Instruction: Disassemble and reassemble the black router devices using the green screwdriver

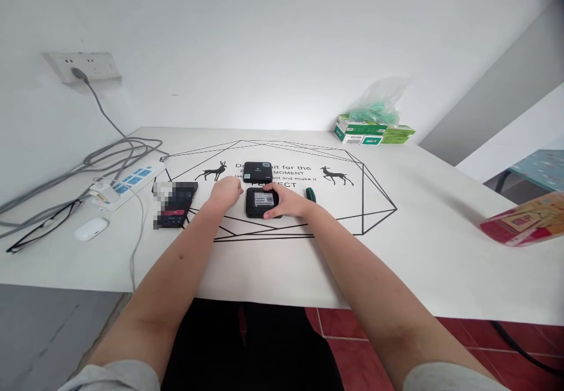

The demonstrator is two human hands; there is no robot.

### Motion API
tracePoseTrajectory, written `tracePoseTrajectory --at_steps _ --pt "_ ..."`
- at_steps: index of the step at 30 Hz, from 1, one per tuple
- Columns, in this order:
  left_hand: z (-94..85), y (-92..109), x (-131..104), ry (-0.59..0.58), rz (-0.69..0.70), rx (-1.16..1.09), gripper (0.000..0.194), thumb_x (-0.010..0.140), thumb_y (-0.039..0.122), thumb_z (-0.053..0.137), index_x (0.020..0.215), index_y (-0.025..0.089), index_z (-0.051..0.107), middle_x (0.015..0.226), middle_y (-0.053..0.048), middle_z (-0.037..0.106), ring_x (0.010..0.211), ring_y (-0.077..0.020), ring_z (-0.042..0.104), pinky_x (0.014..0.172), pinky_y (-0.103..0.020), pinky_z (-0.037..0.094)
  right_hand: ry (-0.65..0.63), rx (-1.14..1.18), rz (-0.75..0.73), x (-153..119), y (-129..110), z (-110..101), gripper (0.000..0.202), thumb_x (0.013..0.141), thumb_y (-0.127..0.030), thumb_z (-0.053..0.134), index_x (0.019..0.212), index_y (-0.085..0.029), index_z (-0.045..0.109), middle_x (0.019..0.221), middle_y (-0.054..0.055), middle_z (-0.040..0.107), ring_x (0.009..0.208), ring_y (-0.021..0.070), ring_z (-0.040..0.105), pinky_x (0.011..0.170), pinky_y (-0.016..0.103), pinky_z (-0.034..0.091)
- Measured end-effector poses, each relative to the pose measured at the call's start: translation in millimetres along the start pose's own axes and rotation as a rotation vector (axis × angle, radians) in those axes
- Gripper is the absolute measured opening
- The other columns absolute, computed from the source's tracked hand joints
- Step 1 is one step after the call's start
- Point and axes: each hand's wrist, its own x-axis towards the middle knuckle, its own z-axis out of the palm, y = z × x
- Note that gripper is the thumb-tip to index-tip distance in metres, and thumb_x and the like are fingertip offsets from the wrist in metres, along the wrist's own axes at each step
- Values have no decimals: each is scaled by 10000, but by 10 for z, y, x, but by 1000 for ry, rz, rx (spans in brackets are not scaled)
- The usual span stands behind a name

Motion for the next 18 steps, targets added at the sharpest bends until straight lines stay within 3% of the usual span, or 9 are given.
tracePoseTrajectory --at_steps 3,8,10,13,15,18 --pt "20 14 -24 12 -5 1 198 1031 269 606 961 184 771 1016 -148 772 998 -318 750 899 -395 576 44 -13 -33 -18 -11 37 1035 619 -538 1018 1505 -236 576 1576 149 610 1469 382 592 1287 567 439" --pt "-12 24 -106 52 22 -35 201 1048 181 528 1035 157 727 1147 -194 730 1073 -333 734 927 -414 579 -10 -101 -87 -60 15 21 1106 655 -695 970 1578 -248 556 1808 181 325 1711 428 256 1397 600 240" --pt "-48 29 -146 71 45 -71 221 1063 157 478 1063 161 698 1190 -190 718 1074 -314 727 929 -408 579 -20 -133 -82 -68 21 0 1090 719 -750 906 1600 -225 537 1830 203 266 1730 428 194 1402 608 215" --pt "-100 70 -188 96 85 -129 269 1107 171 386 1086 186 653 1178 -154 723 1056 -287 714 937 -411 574 -9 -134 -73 -84 -10 -46 1052 819 -733 839 1639 -187 472 1741 232 438 1644 417 408 1355 592 339" --pt "-116 117 -205 99 103 -177 270 1116 181 364 1078 210 630 1119 -122 733 1025 -285 707 931 -426 567 11 -121 7 -104 -59 -87 1089 790 -665 897 1644 -169 439 1601 234 605 1454 406 624 1245 574 483" --pt "-102 195 -221 91 98 -233 245 1103 168 380 1046 231 610 1084 -92 742 1023 -287 699 996 -471 534 44 -194 79 -132 -139 -143 953 743 -584 952 1514 -162 585 1448 200 721 1309 391 708 1136 539 559"
